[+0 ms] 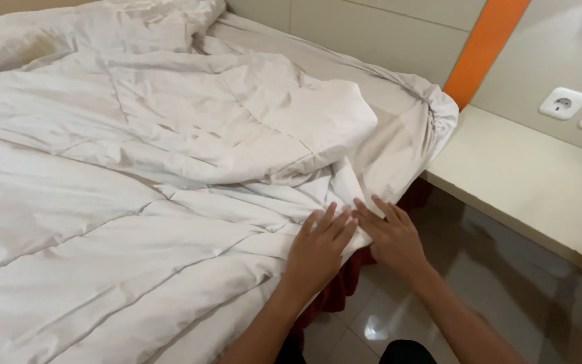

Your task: The person spreads a white duvet over a bed, smoothing it out and tucking the edges under the mattress. They repeatedly adjust the duvet to ensure it is evenly distributed across the bed surface.

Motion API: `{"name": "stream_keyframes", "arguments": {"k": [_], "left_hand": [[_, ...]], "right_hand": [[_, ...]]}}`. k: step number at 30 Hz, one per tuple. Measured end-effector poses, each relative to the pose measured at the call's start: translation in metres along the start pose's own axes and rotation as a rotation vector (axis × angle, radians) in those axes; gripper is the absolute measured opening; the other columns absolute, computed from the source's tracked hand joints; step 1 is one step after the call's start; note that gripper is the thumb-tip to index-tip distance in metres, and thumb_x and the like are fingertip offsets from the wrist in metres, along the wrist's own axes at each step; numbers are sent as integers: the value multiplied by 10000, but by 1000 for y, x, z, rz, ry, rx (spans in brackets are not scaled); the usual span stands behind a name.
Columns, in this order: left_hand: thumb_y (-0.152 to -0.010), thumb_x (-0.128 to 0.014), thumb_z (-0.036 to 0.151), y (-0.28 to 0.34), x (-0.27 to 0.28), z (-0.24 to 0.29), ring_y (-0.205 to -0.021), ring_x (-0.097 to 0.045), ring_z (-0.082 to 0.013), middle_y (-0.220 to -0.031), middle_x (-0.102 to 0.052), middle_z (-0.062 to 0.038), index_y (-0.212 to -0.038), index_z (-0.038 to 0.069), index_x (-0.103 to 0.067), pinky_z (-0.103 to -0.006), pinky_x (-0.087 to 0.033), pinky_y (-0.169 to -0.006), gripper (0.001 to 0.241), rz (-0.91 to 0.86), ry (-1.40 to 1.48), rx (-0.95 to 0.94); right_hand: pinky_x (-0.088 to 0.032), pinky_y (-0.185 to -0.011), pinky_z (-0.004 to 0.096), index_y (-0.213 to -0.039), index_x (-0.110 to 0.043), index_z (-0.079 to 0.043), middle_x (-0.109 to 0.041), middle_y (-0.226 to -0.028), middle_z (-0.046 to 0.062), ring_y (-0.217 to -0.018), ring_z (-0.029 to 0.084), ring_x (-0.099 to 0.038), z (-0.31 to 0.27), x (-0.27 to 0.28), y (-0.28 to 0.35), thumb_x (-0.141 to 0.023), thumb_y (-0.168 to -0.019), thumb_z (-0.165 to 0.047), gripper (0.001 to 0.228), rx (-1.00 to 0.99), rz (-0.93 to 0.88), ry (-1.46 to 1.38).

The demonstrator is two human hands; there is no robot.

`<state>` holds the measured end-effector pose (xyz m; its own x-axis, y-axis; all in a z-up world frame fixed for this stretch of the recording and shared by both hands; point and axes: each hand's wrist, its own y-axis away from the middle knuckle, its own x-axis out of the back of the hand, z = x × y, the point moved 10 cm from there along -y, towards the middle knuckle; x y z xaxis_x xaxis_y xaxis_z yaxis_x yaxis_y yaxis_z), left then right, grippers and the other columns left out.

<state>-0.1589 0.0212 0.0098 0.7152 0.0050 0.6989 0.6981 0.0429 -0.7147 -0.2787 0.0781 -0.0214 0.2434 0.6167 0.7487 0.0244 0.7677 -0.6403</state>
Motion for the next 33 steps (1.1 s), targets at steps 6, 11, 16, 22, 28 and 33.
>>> {"name": "stream_keyframes", "arguments": {"k": [6, 11, 16, 22, 28, 33], "left_hand": [[-820, -583, -6, 7, 7, -1, -1478, -470, -308, -1475, -606, -63, -1364, 64, -644, -485, -357, -1192, 552, -39, 51, 22], [-799, -617, -2, 10, 23, 6, -1470, -466, -312, -1487, -611, -74, -1348, 49, -644, -481, -358, -1176, 552, -27, 145, -33], [-902, -650, 78, 13, 20, 4, -1473, -478, -284, -1497, -609, -62, -1375, 52, -635, -462, -364, -1184, 473, 8, 183, -34], [-942, -677, 210, 7, 8, 5, -1445, -466, -330, -1486, -591, -111, -1332, 36, -635, -494, -340, -1141, 429, -27, 185, -28], [-851, -732, 258, -13, -3, 15, -1479, -383, -345, -1550, -493, -182, -1366, 32, -607, -502, -313, -1163, 576, -86, 98, -24], [-770, -727, 254, -41, -15, 26, -1453, -367, -373, -1520, -483, -200, -1348, 23, -581, -534, -300, -1137, 639, -156, 60, 12]], "right_hand": [[-465, -1057, 463, -1375, -632, -145, -547, -1544, 11, -1382, 295, -513, 10, -4, -21, -673, -712, 7, 681, -98, -42, -108], [-469, -991, 495, -1445, -556, -153, -488, -1560, 55, -1311, 346, -521, 31, -5, -52, -718, -737, -72, 731, -170, -20, -151], [-499, -987, 468, -1462, -580, -188, -528, -1574, 22, -1279, 317, -572, 43, -10, -49, -641, -799, 7, 694, -146, 21, -116], [-512, -982, 439, -1328, -689, -182, -651, -1451, -40, -1227, 279, -613, 72, 25, 10, -618, -813, 15, 556, -141, 96, 55], [-513, -917, 414, -1266, -717, -187, -652, -1427, -34, -1198, 265, -625, 51, 46, 33, -700, -856, -70, 427, -91, 133, 66], [-527, -1019, 398, -1218, -733, -108, -677, -1396, 0, -1218, 259, -626, 24, 65, 12, -687, -835, 6, 402, -96, 276, -74]]}}
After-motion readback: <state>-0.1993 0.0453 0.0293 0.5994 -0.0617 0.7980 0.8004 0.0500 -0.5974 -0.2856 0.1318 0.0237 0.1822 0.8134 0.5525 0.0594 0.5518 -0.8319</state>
